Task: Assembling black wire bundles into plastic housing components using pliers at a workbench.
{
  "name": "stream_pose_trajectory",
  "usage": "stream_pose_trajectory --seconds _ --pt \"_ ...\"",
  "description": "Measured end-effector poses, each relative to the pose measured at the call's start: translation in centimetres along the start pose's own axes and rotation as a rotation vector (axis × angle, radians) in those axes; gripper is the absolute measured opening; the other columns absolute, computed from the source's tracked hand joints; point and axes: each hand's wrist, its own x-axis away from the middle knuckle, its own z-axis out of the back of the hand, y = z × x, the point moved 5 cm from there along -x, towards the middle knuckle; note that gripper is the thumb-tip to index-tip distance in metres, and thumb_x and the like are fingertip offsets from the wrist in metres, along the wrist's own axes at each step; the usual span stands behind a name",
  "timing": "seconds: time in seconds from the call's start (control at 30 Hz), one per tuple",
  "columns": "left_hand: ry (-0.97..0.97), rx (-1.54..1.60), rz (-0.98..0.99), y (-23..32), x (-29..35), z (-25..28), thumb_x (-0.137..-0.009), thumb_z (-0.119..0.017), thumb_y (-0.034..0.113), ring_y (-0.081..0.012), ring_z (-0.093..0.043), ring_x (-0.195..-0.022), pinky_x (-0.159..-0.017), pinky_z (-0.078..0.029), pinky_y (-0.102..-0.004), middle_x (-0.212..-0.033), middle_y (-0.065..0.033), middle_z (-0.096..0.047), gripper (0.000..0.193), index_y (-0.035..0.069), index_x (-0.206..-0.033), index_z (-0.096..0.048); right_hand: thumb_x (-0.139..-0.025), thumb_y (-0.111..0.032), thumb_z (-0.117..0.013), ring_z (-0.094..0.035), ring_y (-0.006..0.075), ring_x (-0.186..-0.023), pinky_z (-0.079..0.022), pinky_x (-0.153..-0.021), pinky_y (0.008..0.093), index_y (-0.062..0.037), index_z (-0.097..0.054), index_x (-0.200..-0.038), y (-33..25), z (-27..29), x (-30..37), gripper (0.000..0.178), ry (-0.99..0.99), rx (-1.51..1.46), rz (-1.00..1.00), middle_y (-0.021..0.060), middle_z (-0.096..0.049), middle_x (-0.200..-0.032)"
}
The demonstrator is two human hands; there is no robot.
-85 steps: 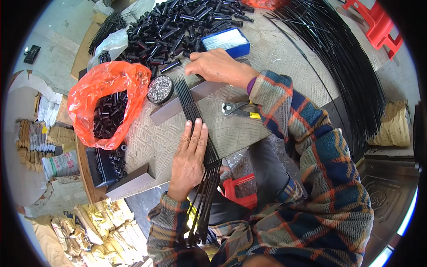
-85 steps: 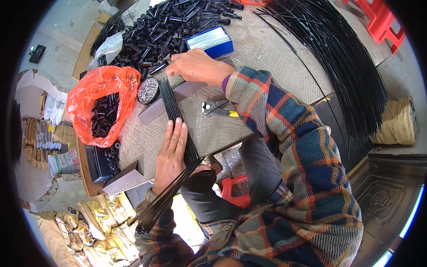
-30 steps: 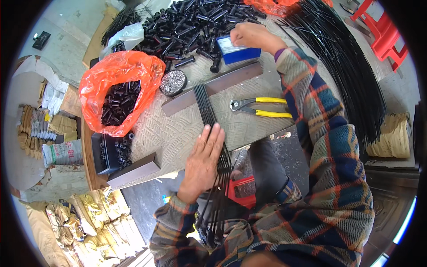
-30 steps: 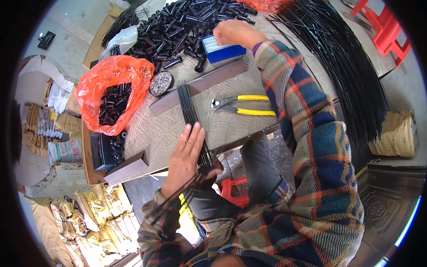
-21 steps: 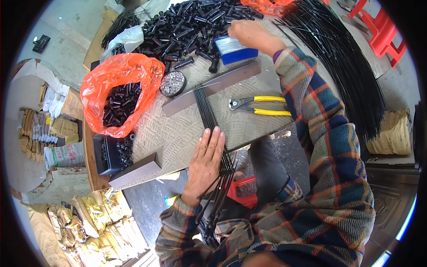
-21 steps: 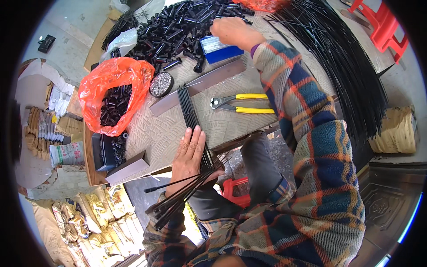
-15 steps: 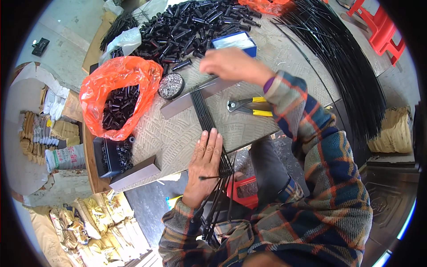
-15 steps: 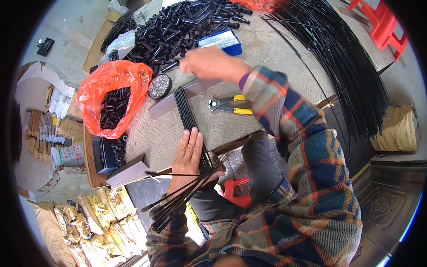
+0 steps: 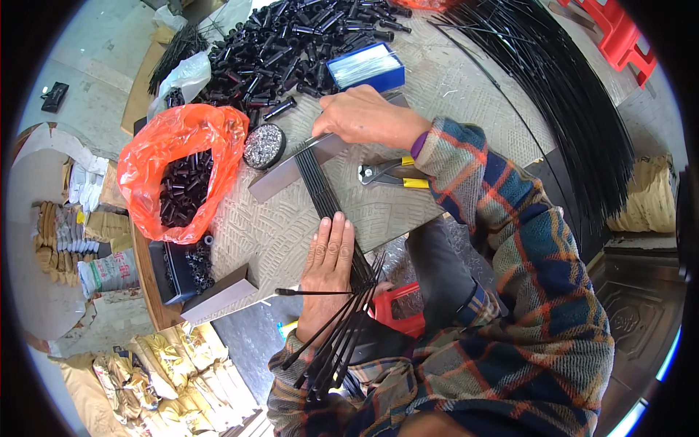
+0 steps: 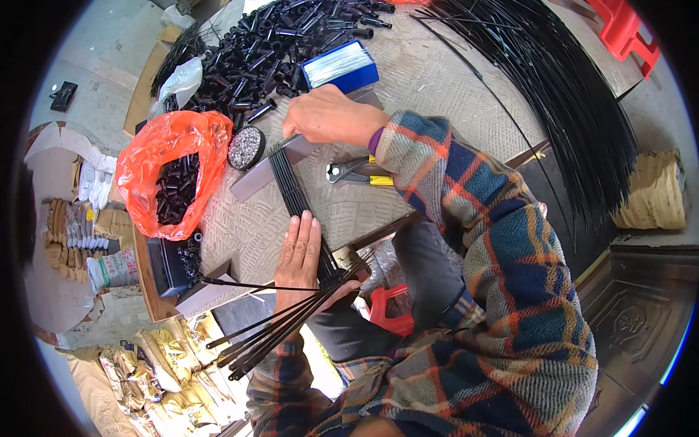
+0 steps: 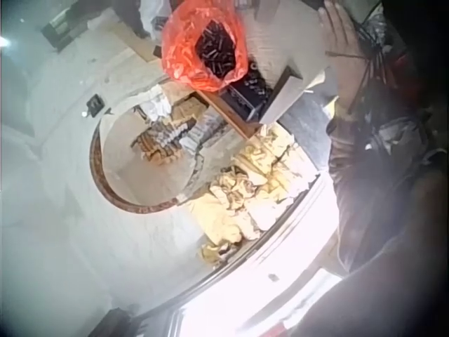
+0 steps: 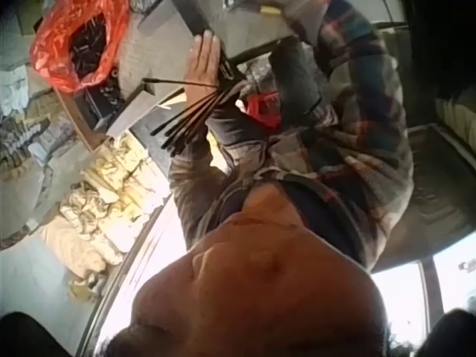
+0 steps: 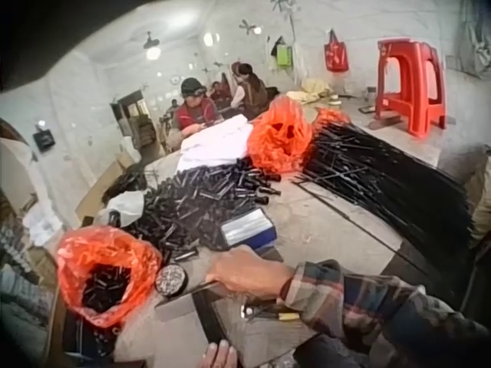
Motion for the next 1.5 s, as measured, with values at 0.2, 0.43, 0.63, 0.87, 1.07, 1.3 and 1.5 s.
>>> stream_pose_trajectory --seconds 0.2,0.43,0.63,0.87,1.07,1.3,1.5 --pt "0.007 0.01 0.021 -0.1 0.0 -0.4 -0.067 -0.067 0.051 -0.0364 -0.031 -0.129 -0.103 -0.026 -0.046 -0.136 -0.023 -0.034 0.091 -0.008 -0.129 -0.036 -0.079 -0.014 -0.056 -0.06 0.0301 -0.069 -0.044 -0.055 0.0406 -0.0186 -0.067 -0.085 0.3 -0.5 0.0 0.014 -0.158 0.087 -0.049 0.0069 -0.058 -0.078" --pt "-0.001 -0.028 0.017 -0.2 0.0 -0.5 -0.058 -0.076 0.048 -0.0393 -0.031 -0.127 -0.104 -0.026 -0.0463 -0.134 -0.027 -0.034 0.099 -0.009 -0.128 -0.035 -0.079 -0.014 -0.056 -0.06 0.03 -0.069 -0.044 -0.054 0.0401 -0.0185 -0.068 -0.084 0.2 -0.1 -0.2 0.014 -0.144 0.078 -0.048 0.0061 -0.058 -0.078" --pt "0.003 -0.017 0.025 -0.2 0.0 -0.4 -0.063 -0.071 0.05 -0.037 -0.03 -0.129 -0.104 -0.025 -0.0452 -0.136 -0.0249 -0.033 0.096 -0.008 -0.129 -0.035 -0.079 -0.013 -0.056 -0.06 0.0297 -0.071 -0.044 -0.056 0.0398 -0.0181 -0.067 -0.084 0.1 -0.3 -0.3 0.013 -0.166 0.083 -0.062 0.0056 -0.058 -0.079" --pt "-0.008 0.012 0.023 0.4 -0.7 -0.4 -0.067 -0.066 0.053 -0.036 -0.03 -0.129 -0.105 -0.025 -0.0451 -0.136 -0.0231 -0.034 0.092 -0.008 -0.129 -0.036 -0.079 -0.013 -0.056 -0.06 0.0297 -0.072 -0.044 -0.057 0.0405 -0.0172 -0.067 -0.084 0.5 0.6 0.4 0.013 -0.155 0.097 -0.061 0.0066 -0.059 -0.081" --pt "-0.009 0.023 0.028 0.2 -0.5 -0.2 -0.067 -0.066 0.053 -0.036 -0.029 -0.129 -0.104 -0.025 -0.0454 -0.137 -0.0227 -0.033 0.093 -0.008 -0.13 -0.035 -0.079 -0.012 -0.053 -0.061 0.0298 -0.072 -0.044 -0.057 0.0408 -0.0157 -0.065 -0.084 0.1 0.0 -0.1 0.014 -0.168 0.066 -0.06 0.0072 -0.059 -0.082" --pt "-0.028 -0.019 0.023 -0.4 0.0 -0.5 -0.067 -0.066 0.054 -0.0361 -0.029 -0.129 -0.104 -0.026 -0.0457 -0.137 -0.0224 -0.033 0.093 -0.007 -0.13 -0.035 -0.077 -0.01 -0.053 -0.061 0.0299 -0.068 -0.045 -0.054 0.0402 -0.0143 -0.065 -0.085 -0.4 -0.9 -0.3 0.015 -0.084 0.086 0.018 0.0076 -0.058 -0.08" --pt "-0.042 -0.024 0.025 -0.5 0.1 -0.6 -0.067 -0.065 0.055 -0.0364 -0.029 -0.129 -0.103 -0.026 -0.0462 -0.137 -0.0225 -0.033 0.093 -0.007 -0.13 -0.035 -0.077 -0.009 -0.053 -0.061 0.0296 -0.069 -0.045 -0.054 0.04 -0.0096 -0.061 -0.082 -0.7 -1.2 -0.5 0.01 -0.079 0.078 0.056 0.0077 -0.057 -0.08"
